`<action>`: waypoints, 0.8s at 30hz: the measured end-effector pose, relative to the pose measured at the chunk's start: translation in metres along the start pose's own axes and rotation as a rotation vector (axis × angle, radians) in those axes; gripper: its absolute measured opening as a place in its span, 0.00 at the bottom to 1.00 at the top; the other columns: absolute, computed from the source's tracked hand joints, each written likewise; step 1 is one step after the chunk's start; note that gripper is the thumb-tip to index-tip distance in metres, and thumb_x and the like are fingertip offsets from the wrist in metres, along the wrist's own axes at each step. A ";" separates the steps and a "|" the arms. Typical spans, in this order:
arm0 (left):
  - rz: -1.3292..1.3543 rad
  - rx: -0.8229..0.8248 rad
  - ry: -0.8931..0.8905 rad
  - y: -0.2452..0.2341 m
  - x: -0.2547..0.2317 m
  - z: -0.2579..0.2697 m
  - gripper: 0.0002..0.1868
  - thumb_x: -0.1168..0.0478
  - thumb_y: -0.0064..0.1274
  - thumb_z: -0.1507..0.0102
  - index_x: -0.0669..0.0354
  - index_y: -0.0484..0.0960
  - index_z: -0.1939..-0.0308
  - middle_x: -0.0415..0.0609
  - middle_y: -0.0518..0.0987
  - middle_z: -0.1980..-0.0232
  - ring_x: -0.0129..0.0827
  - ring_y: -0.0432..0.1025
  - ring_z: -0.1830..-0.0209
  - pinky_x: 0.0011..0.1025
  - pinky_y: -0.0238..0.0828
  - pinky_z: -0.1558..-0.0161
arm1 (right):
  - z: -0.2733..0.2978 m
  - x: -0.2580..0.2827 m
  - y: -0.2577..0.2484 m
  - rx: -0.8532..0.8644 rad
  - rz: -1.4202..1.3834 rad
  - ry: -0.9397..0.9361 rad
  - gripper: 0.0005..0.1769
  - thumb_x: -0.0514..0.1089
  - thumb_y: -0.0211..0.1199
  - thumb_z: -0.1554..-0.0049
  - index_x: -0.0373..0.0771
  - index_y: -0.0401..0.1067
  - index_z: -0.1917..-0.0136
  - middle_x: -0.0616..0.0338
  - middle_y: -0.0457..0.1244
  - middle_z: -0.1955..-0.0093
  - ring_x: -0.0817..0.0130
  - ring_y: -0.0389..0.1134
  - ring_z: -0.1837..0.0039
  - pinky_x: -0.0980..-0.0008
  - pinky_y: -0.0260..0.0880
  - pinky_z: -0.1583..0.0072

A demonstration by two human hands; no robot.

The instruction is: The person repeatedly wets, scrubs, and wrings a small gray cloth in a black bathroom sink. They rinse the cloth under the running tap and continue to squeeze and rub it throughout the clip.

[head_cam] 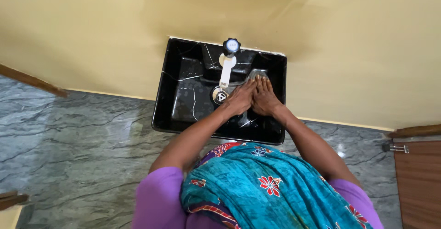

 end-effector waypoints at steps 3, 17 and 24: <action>0.089 0.160 -0.223 -0.027 -0.007 0.025 0.25 0.63 0.34 0.29 0.63 0.68 0.28 0.63 0.72 0.30 0.54 0.67 0.33 0.45 0.62 0.30 | 0.022 0.015 -0.009 0.097 -0.212 -0.102 0.44 0.61 0.40 0.34 0.25 0.35 0.20 0.25 0.25 0.19 0.34 0.21 0.17 0.46 0.21 0.22; -0.111 0.197 -0.136 -0.049 -0.057 0.064 0.33 0.57 0.62 0.43 0.64 0.72 0.36 0.57 0.64 0.34 0.54 0.60 0.36 0.54 0.61 0.41 | 0.091 0.052 -0.070 -0.196 -0.393 -0.119 0.33 0.49 0.71 0.49 0.37 0.65 0.34 0.42 0.63 0.41 0.43 0.66 0.39 0.51 0.70 0.40; -0.145 0.129 -0.041 -0.057 -0.034 0.076 0.19 0.68 0.51 0.37 0.55 0.75 0.41 0.52 0.74 0.41 0.47 0.71 0.43 0.45 0.70 0.41 | 0.085 0.056 -0.049 -0.304 -0.655 -0.167 0.24 0.39 0.65 0.45 0.40 0.70 0.35 0.45 0.64 0.39 0.41 0.68 0.41 0.53 0.71 0.40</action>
Point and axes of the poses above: each hand's wrist, its own z-axis away from the middle knuckle, its own y-axis out of the palm, x = y × z, the point moved 6 cm from there along -z, towards the middle knuckle
